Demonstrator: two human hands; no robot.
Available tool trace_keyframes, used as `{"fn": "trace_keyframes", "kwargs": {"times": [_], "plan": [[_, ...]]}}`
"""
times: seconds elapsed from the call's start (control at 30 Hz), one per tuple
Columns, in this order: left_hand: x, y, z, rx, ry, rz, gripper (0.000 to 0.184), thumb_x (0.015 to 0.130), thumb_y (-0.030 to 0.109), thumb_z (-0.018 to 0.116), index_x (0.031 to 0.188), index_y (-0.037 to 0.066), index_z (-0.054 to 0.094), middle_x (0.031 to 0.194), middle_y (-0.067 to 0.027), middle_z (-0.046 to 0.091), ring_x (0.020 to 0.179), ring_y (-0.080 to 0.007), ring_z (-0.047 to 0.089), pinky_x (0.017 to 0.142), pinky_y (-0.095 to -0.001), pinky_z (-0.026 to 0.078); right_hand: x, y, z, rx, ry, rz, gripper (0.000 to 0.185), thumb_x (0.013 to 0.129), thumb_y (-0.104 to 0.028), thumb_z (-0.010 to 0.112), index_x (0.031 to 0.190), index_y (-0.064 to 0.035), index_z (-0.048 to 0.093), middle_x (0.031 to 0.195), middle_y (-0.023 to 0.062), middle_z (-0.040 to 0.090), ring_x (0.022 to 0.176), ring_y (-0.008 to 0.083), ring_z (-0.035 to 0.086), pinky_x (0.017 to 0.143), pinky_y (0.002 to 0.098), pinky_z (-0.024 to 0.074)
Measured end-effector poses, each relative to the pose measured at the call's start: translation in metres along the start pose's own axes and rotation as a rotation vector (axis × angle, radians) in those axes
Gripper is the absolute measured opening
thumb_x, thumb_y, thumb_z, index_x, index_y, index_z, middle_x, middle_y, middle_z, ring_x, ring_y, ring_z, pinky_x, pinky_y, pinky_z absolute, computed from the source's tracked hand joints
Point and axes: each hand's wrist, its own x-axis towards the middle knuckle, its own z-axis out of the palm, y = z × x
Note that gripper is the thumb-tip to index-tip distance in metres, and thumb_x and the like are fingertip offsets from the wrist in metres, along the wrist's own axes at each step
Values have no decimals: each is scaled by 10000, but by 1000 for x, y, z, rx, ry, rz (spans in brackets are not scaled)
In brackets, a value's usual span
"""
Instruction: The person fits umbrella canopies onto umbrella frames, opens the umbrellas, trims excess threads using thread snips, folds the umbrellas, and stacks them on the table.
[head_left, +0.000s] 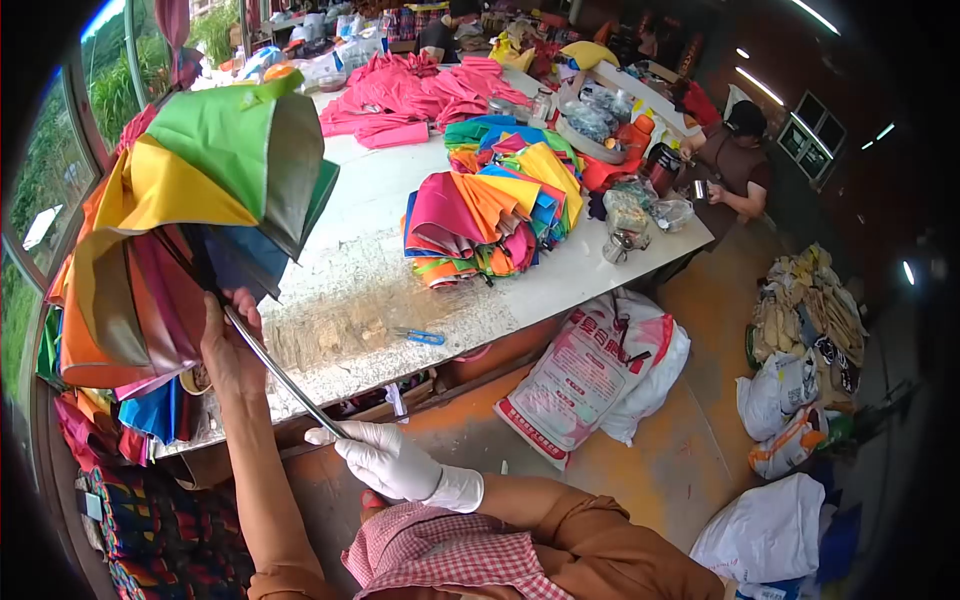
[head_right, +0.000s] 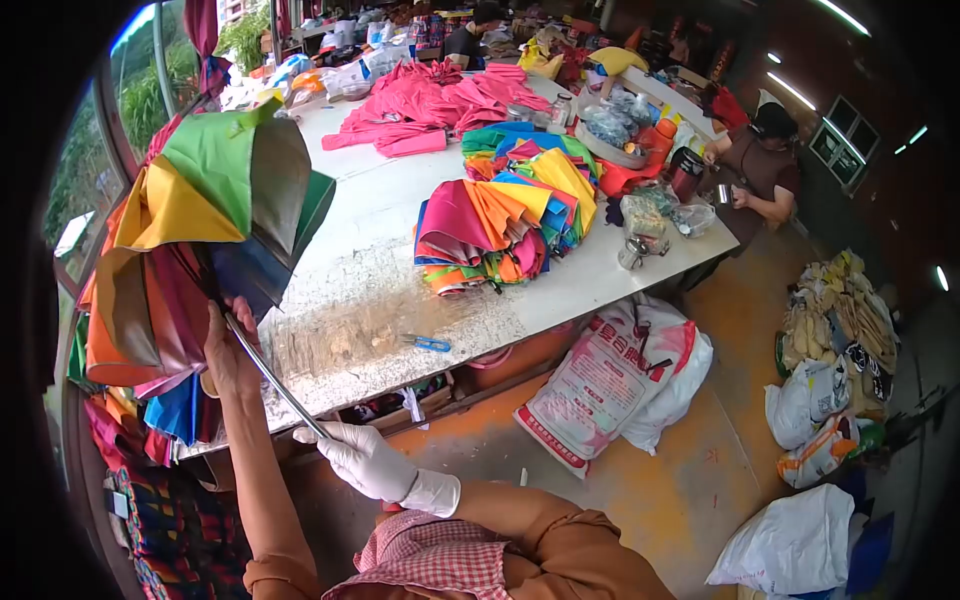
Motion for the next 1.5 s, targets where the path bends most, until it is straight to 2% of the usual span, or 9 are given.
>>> {"fn": "trace_keyframes", "kwargs": {"times": [0.2, 0.47, 0.73, 0.87, 0.93, 1.1, 1.27, 1.47, 1.5], "plan": [[-41, -51, -77, 85, 7, -236, 339, 954, 367, 444, 963, 37, 523, 861, -112, 619, 705, -185, 621, 662, -266, 526, -37, 29, 13, 180, -89, 271, 220, 966, -90, 404, 1118, -3, 537, 689, 12, 549, 528, 56, 501, 502, 188, 422], [-195, -113, -256, 322, 460, -857, 264, 936, 238, 484, 1021, -3, 551, 952, -124, 636, 771, -215, 642, 714, -341, 553, -59, 94, -36, -287, -196, 670, 278, 947, -210, 490, 1104, 15, 535, 789, 30, 606, 629, 68, 566, 567, 209, 469], [-233, -98, -303, 302, 617, -788, 93, 874, 117, 586, 922, 37, 583, 892, -99, 636, 760, -189, 642, 694, -310, 554, -43, 89, -86, -313, -36, 727, 347, 959, -289, 463, 1170, -23, 534, 886, 32, 623, 718, 87, 605, 601, 203, 459], [-221, -115, -269, 532, 499, -730, 89, 870, 113, 596, 904, 31, 604, 807, -56, 627, 696, -145, 620, 626, -262, 519, 14, 90, -210, -603, 691, 167, 261, 905, -184, 544, 1084, 2, 586, 997, 63, 628, 817, 121, 607, 689, 230, 463], [-211, -131, -257, 651, 361, -659, 91, 869, 107, 595, 903, 25, 612, 777, -36, 617, 681, -115, 600, 614, -242, 500, 53, 93, -300, -1180, 727, -242, 250, 866, -113, 550, 1092, -11, 585, 1030, 120, 624, 921, 232, 591, 830, 330, 461], [-182, -170, -225, 743, 294, -523, 124, 859, 96, 593, 918, -11, 617, 699, -7, 597, 621, -55, 538, 558, -227, 459, 118, 100, -324, -2003, 443, 6, 346, 807, -114, 594, 1149, -81, 555, 1017, 199, 616, 970, 352, 577, 854, 418, 449], [-162, -196, -210, 1395, 250, -52, 193, 819, 159, 609, 984, 59, 614, 638, -93, 599, 513, -186, 572, 515, -316, 473, 145, 170, -422, -921, 573, 147, 294, 790, -242, 616, 992, -30, 596, 872, 161, 636, 793, 244, 604, 694, 352, 478], [-139, -215, -209, 1683, 187, 66, 213, 795, 226, 639, 966, 99, 624, 683, -136, 616, 597, -322, 615, 521, -395, 466, 134, 127, -339, -1589, 621, 306, 318, 744, -232, 682, 975, -43, 573, 933, 210, 637, 912, 348, 615, 753, 406, 482], [-140, -217, -212, 1601, 236, 74, 196, 795, 225, 639, 939, 93, 634, 696, -144, 622, 603, -325, 617, 526, -392, 470, 133, 143, -362, -1630, 635, 222, 175, 819, -43, 527, 987, -20, 569, 928, 153, 650, 779, 226, 622, 693, 365, 484]]}}
